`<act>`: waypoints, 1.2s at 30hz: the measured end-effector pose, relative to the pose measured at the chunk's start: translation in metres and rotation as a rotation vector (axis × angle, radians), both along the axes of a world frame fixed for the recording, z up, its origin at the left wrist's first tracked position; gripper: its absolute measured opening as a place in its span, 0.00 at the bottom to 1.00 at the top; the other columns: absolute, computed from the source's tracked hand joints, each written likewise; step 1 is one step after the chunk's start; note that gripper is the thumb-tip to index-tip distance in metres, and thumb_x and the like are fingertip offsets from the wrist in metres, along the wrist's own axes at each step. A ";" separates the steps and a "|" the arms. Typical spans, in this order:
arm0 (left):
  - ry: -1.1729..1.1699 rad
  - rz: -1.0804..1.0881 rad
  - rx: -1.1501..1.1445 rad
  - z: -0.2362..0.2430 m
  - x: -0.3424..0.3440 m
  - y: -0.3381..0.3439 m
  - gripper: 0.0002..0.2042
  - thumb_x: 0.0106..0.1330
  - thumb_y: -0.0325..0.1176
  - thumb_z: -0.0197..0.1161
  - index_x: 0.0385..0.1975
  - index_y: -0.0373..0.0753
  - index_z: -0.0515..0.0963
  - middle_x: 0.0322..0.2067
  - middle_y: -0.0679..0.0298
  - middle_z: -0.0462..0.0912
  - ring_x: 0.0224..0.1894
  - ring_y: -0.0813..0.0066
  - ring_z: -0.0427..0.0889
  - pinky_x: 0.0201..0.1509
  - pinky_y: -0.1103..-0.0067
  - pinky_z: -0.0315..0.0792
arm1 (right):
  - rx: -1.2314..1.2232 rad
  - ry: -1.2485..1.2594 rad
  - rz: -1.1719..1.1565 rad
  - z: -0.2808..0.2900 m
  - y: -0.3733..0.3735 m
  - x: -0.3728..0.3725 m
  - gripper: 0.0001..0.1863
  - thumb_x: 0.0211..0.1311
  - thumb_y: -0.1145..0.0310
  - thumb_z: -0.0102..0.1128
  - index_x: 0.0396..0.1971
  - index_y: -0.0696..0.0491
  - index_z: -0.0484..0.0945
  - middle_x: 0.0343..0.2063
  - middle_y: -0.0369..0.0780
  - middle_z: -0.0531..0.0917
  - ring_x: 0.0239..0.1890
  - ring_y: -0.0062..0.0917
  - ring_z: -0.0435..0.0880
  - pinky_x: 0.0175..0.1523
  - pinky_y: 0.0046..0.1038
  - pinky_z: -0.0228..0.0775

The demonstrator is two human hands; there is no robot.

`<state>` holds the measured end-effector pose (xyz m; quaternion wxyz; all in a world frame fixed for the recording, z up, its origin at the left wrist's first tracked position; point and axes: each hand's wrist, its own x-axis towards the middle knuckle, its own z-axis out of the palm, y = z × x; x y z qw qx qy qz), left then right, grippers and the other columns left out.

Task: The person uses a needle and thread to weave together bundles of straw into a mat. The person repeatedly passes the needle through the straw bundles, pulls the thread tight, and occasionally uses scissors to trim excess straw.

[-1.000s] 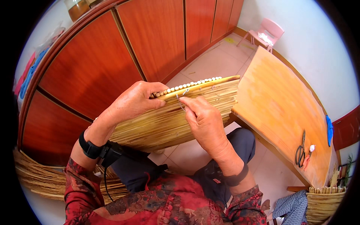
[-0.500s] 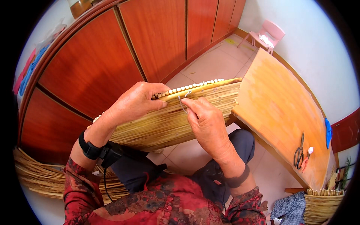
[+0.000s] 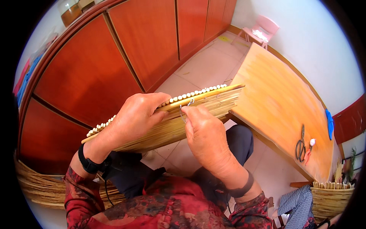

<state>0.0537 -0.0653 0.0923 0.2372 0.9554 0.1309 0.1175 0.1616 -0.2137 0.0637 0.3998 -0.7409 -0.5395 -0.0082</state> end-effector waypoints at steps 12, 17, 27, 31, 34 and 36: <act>-0.098 -0.174 0.198 -0.034 0.002 -0.010 0.10 0.50 0.24 0.58 0.33 0.36 0.71 0.24 0.55 0.75 0.29 0.55 0.76 0.30 0.69 0.69 | -0.008 0.331 -0.098 -0.032 -0.019 -0.010 0.06 0.54 0.77 0.54 0.33 0.60 0.74 0.27 0.48 0.76 0.30 0.39 0.78 0.35 0.31 0.69; -0.108 -0.192 0.157 -0.069 -0.013 -0.022 0.12 0.49 0.22 0.59 0.34 0.34 0.70 0.24 0.57 0.74 0.28 0.57 0.76 0.29 0.70 0.70 | 0.066 0.580 -0.166 -0.074 -0.025 -0.032 0.04 0.54 0.79 0.55 0.31 0.60 0.73 0.25 0.43 0.76 0.25 0.25 0.75 0.32 0.23 0.68; -0.127 -0.257 0.142 -0.098 -0.030 -0.044 0.15 0.48 0.24 0.57 0.37 0.26 0.73 0.31 0.53 0.78 0.33 0.62 0.79 0.37 0.74 0.74 | -0.100 1.048 -0.165 -0.096 -0.061 -0.047 0.06 0.57 0.79 0.54 0.35 0.60 0.74 0.26 0.37 0.76 0.26 0.15 0.72 0.32 0.16 0.65; -0.118 -0.292 0.122 -0.104 -0.034 -0.049 0.15 0.48 0.25 0.56 0.37 0.26 0.73 0.33 0.53 0.78 0.34 0.62 0.80 0.38 0.74 0.74 | -0.212 1.214 -0.130 -0.101 -0.080 -0.048 0.07 0.58 0.78 0.53 0.37 0.60 0.74 0.25 0.35 0.74 0.22 0.13 0.71 0.26 0.14 0.63; -0.093 -0.316 0.108 -0.104 -0.034 -0.045 0.15 0.48 0.25 0.57 0.37 0.26 0.74 0.34 0.53 0.78 0.36 0.62 0.80 0.40 0.74 0.74 | -0.288 1.187 -0.066 -0.099 -0.082 -0.043 0.09 0.58 0.77 0.53 0.39 0.60 0.74 0.24 0.35 0.75 0.21 0.14 0.71 0.26 0.15 0.64; -0.093 -0.327 0.126 -0.105 -0.033 -0.042 0.15 0.49 0.25 0.57 0.37 0.26 0.74 0.35 0.52 0.78 0.37 0.61 0.80 0.40 0.74 0.74 | -0.319 1.054 0.015 -0.100 -0.081 -0.041 0.11 0.59 0.77 0.52 0.42 0.59 0.74 0.23 0.35 0.75 0.21 0.14 0.71 0.26 0.16 0.63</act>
